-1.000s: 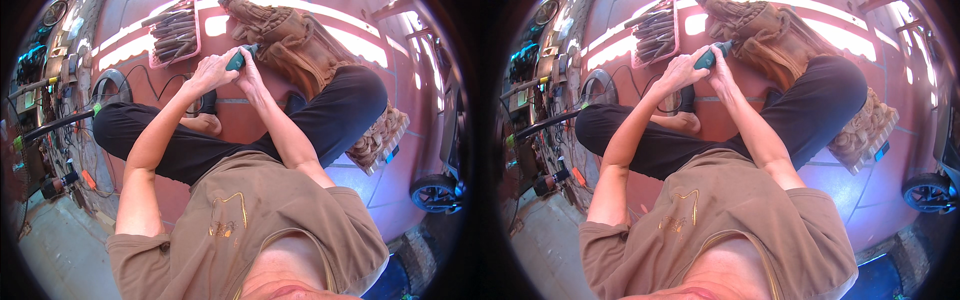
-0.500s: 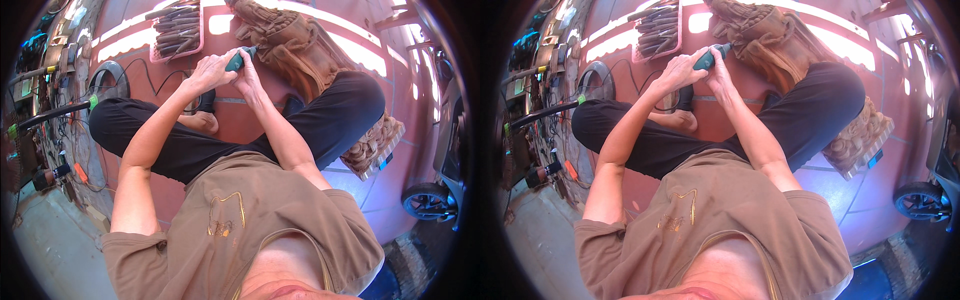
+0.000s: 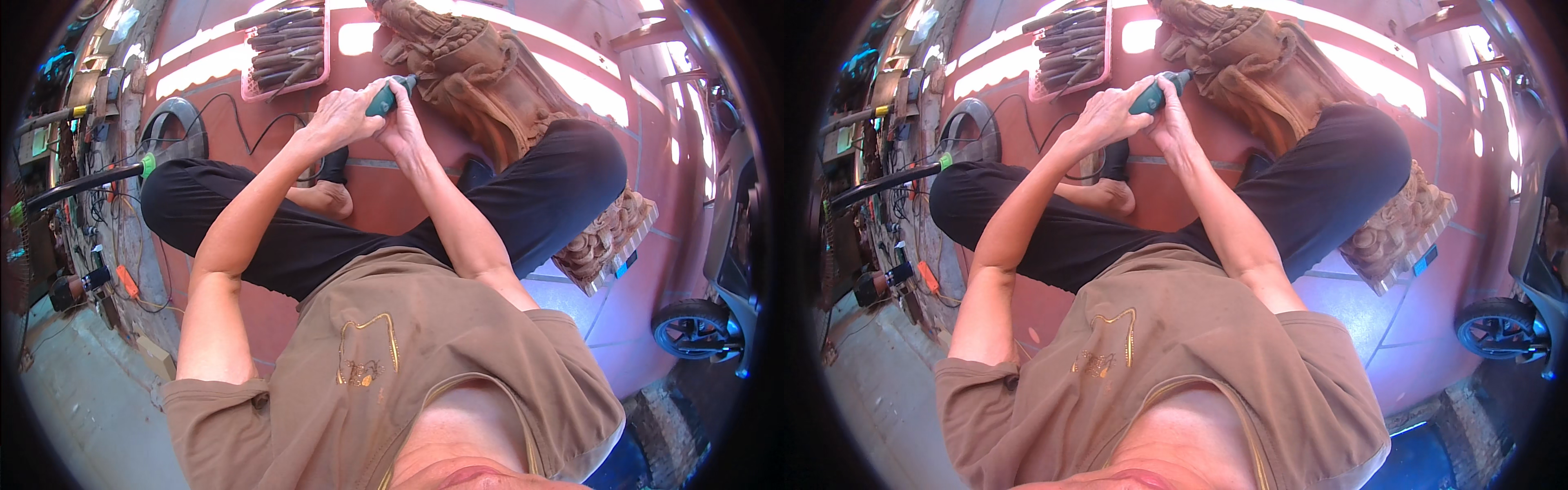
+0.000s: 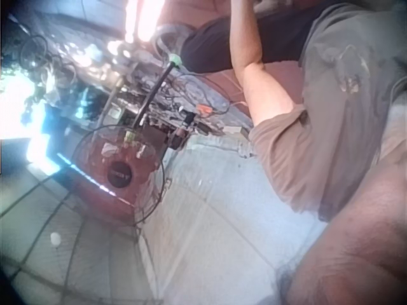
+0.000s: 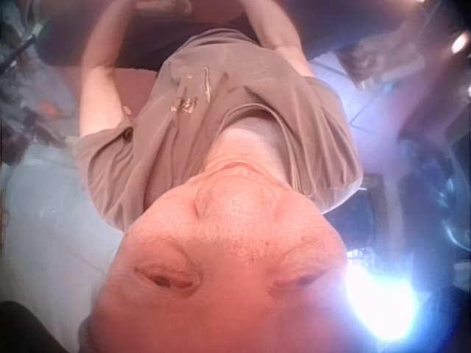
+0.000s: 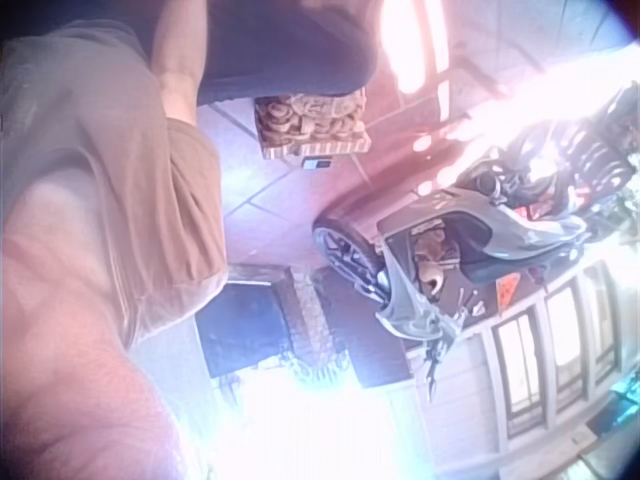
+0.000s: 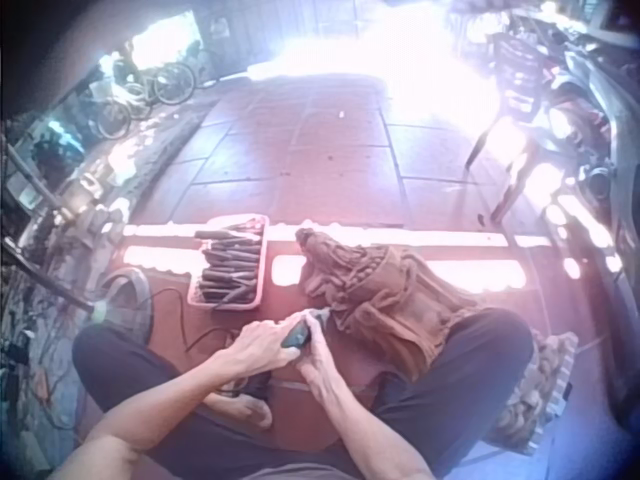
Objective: The person uses a handheld rotary tool to carve details into a wooden sculpture. They hold the tool with both hands and work on the upper section of the piece while sitting cross-legged on the floor.
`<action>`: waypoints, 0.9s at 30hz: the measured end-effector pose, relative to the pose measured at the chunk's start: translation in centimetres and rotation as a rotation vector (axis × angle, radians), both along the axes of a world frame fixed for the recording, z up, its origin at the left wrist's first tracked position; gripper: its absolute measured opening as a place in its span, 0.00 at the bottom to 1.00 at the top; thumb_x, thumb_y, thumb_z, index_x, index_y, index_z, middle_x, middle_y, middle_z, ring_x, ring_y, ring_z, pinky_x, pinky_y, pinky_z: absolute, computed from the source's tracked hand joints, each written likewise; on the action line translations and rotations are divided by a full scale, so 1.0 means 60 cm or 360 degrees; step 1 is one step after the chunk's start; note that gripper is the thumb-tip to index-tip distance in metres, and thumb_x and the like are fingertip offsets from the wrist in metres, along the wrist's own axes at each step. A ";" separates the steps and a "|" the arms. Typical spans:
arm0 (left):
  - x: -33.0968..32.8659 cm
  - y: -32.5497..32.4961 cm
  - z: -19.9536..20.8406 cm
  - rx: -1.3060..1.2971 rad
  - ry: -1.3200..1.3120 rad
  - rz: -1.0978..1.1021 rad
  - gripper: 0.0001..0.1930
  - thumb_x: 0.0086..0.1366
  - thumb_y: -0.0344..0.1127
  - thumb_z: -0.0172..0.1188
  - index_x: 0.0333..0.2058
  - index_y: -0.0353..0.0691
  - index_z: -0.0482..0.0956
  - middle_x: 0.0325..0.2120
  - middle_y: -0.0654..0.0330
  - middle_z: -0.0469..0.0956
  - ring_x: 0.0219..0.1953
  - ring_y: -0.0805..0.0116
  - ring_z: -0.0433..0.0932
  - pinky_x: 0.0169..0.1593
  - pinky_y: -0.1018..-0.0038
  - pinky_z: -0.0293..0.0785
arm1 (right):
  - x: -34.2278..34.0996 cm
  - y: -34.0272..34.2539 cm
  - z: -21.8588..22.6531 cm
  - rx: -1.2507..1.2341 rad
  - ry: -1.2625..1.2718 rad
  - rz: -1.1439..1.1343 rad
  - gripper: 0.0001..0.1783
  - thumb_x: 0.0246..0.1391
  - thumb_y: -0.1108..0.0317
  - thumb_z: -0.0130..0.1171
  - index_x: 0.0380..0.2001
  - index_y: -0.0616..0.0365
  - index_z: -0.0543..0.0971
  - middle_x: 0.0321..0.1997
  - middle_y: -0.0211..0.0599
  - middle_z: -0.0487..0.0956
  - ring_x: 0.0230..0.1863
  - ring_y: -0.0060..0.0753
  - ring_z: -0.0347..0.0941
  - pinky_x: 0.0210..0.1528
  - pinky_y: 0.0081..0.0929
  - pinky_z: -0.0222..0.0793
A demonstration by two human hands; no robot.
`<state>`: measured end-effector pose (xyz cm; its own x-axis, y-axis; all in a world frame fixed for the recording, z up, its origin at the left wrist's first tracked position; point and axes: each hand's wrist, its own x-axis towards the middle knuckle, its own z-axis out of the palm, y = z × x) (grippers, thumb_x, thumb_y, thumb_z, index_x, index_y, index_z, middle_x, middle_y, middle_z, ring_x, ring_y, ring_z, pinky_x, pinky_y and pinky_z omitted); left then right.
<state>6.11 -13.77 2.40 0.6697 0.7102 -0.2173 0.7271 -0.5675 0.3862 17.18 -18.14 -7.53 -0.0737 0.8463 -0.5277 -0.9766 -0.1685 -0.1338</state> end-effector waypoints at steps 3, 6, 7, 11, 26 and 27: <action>0.003 0.002 -0.006 0.0036 -0.0110 -0.0037 0.37 0.52 0.42 0.57 0.64 0.46 0.63 0.31 0.40 0.80 0.34 0.40 0.80 0.42 0.53 0.75 | 0.009 0.002 -0.010 0.0034 -0.0040 -0.0005 0.18 0.57 0.51 0.62 0.44 0.50 0.77 0.46 0.31 0.81 0.50 0.33 0.76 0.56 0.40 0.71; 0.006 0.007 -0.010 0.0023 -0.0146 -0.0052 0.36 0.53 0.42 0.57 0.63 0.46 0.64 0.31 0.39 0.80 0.34 0.40 0.80 0.42 0.52 0.75 | 0.014 0.004 -0.015 0.0030 -0.0058 -0.0006 0.19 0.56 0.50 0.62 0.44 0.50 0.77 0.46 0.33 0.81 0.51 0.36 0.76 0.58 0.44 0.69; 0.005 0.010 -0.016 0.0029 -0.0151 -0.0055 0.36 0.53 0.42 0.57 0.63 0.46 0.64 0.31 0.39 0.80 0.34 0.39 0.80 0.42 0.52 0.75 | 0.014 0.005 -0.014 0.0020 -0.0053 -0.0006 0.19 0.56 0.50 0.62 0.44 0.50 0.77 0.46 0.34 0.81 0.51 0.37 0.76 0.59 0.44 0.69; 0.011 0.010 -0.018 -0.0004 -0.0167 -0.0066 0.36 0.53 0.42 0.57 0.63 0.46 0.64 0.31 0.39 0.80 0.34 0.39 0.79 0.41 0.52 0.74 | 0.020 0.006 -0.019 -0.0003 -0.0063 -0.0018 0.19 0.56 0.51 0.62 0.44 0.51 0.77 0.46 0.32 0.81 0.50 0.36 0.77 0.58 0.42 0.70; 0.000 0.005 -0.011 0.0006 -0.0065 -0.0039 0.33 0.53 0.41 0.57 0.59 0.42 0.66 0.32 0.42 0.82 0.35 0.41 0.81 0.41 0.51 0.76 | 0.005 0.001 -0.004 0.0000 -0.0063 -0.0010 0.17 0.57 0.53 0.62 0.43 0.52 0.77 0.43 0.29 0.81 0.46 0.29 0.78 0.51 0.33 0.74; 0.000 0.005 -0.010 -0.0004 -0.0047 -0.0029 0.33 0.53 0.41 0.57 0.60 0.42 0.67 0.32 0.42 0.82 0.35 0.42 0.81 0.41 0.51 0.76 | 0.003 0.001 -0.005 -0.0003 -0.0060 -0.0014 0.18 0.57 0.53 0.62 0.43 0.52 0.77 0.43 0.29 0.81 0.46 0.29 0.78 0.51 0.33 0.75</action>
<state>6.14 -13.49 1.79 0.6886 0.6974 -0.1987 0.7050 -0.5797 0.4087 17.36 -18.06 -7.80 -0.0463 0.8457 -0.5317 -0.9723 -0.1602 -0.1703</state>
